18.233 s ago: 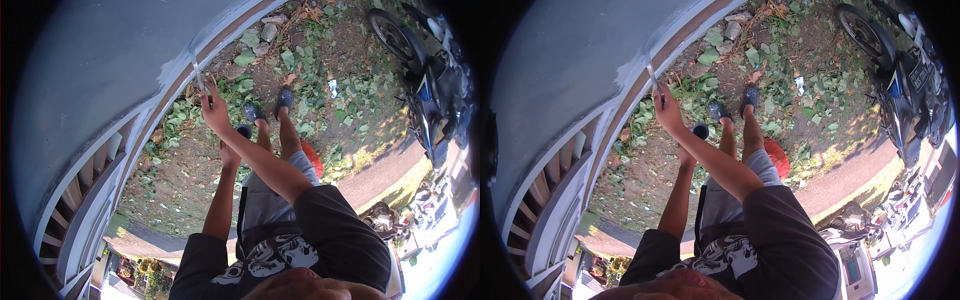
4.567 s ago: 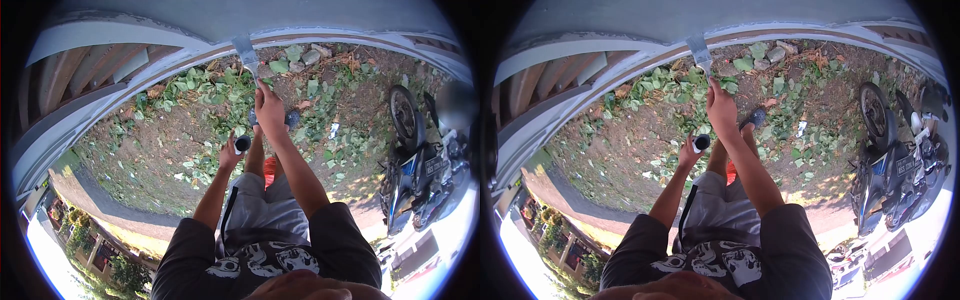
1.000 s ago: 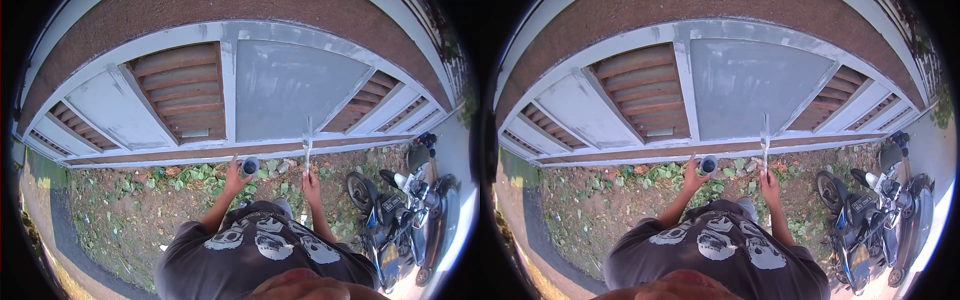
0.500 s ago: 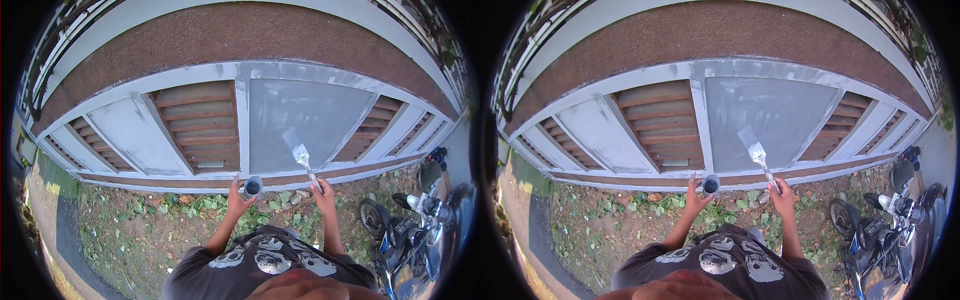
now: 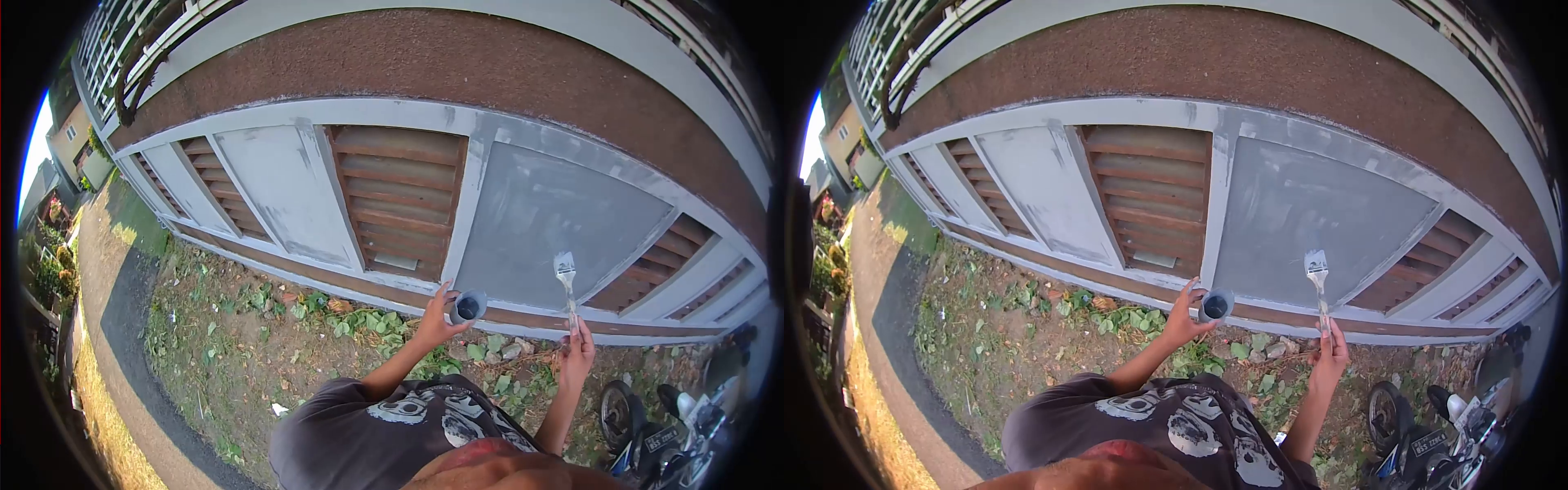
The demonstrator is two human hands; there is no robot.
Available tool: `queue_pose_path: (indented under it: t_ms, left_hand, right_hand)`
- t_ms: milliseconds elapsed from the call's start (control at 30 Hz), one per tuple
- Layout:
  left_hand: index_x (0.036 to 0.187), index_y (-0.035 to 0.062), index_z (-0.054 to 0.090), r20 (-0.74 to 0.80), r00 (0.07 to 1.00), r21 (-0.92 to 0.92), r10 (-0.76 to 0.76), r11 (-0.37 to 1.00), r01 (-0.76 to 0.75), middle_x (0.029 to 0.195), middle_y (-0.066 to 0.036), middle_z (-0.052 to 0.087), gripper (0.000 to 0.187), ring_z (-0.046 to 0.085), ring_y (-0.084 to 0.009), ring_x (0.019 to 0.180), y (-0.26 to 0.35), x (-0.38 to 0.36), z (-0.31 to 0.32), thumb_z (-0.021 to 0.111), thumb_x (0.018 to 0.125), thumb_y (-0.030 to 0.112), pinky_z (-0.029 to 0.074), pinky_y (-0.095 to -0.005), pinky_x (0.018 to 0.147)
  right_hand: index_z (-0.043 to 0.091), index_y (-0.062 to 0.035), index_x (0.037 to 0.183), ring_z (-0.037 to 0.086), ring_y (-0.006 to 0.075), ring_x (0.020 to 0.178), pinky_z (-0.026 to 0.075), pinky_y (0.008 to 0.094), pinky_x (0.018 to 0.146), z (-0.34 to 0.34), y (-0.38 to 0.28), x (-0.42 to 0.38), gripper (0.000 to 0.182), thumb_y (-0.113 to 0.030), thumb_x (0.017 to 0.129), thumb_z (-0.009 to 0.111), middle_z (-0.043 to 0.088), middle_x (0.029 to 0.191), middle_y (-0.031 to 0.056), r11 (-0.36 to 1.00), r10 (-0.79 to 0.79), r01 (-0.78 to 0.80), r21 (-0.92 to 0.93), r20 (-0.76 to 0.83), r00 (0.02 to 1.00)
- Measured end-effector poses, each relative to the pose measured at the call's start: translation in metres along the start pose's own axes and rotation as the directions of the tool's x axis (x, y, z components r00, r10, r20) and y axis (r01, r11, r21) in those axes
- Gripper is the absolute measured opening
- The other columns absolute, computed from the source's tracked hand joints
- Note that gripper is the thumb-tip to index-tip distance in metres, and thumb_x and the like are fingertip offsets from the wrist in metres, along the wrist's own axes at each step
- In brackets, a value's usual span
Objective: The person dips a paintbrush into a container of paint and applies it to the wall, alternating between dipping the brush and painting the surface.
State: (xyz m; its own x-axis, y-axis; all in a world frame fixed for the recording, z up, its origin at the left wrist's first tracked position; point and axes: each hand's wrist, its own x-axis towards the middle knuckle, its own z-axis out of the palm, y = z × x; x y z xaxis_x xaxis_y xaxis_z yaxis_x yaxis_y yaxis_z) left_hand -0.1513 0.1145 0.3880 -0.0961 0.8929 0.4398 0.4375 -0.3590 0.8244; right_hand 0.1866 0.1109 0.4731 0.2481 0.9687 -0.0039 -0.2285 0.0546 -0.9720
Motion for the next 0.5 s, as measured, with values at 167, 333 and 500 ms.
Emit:
queue_pose_path:
  t_ms: [167, 333, 500]
  left_hand:
    - [0.156, 0.0016, 0.025, 0.031, 0.999, -0.022, -0.014, 1.000, 0.014, 0.124, -0.021, 0.066, 0.116, 0.064, -0.0370, 0.117, -0.005, 0.001, 0.012, 0.095, 0.067, 0.025, 0.050, -0.0459, 0.102]
    - [0.157, 0.0010, 0.023, 0.105, 0.994, 0.007, -0.015, 1.000, 0.015, 0.124, -0.023, 0.065, 0.117, 0.064, -0.0359, 0.119, -0.001, 0.008, 0.028, 0.095, 0.067, 0.025, 0.051, -0.0450, 0.101]
    - [0.157, -0.0008, 0.022, 0.147, 0.989, -0.040, 0.020, 0.999, -0.015, 0.125, -0.021, 0.064, 0.117, 0.064, -0.0333, 0.118, 0.013, 0.017, 0.055, 0.095, 0.068, 0.021, 0.051, -0.0447, 0.101]
  right_hand:
    - [0.059, -0.0025, 0.138, 0.066, 0.0075, 0.078, 0.043, 0.0170, 0.048, -0.042, -0.006, 0.003, 0.045, -0.029, 0.102, 0.066, 0.073, 0.115, 0.0110, 0.991, 0.001, 0.016, 0.136, -0.124, 0.992]
    - [0.057, -0.0006, 0.139, 0.068, 0.0099, 0.085, 0.042, 0.0172, 0.051, -0.084, 0.000, -0.007, 0.050, -0.033, 0.102, 0.066, 0.073, 0.113, 0.0104, 0.989, -0.078, 0.108, 0.102, -0.262, 0.962]
    - [0.060, -0.0013, 0.137, 0.070, 0.0107, 0.089, 0.044, 0.0184, 0.052, -0.126, -0.012, -0.006, 0.048, -0.031, 0.101, 0.068, 0.074, 0.110, 0.0096, 0.989, -0.145, 0.137, -0.051, -0.456, 0.878]
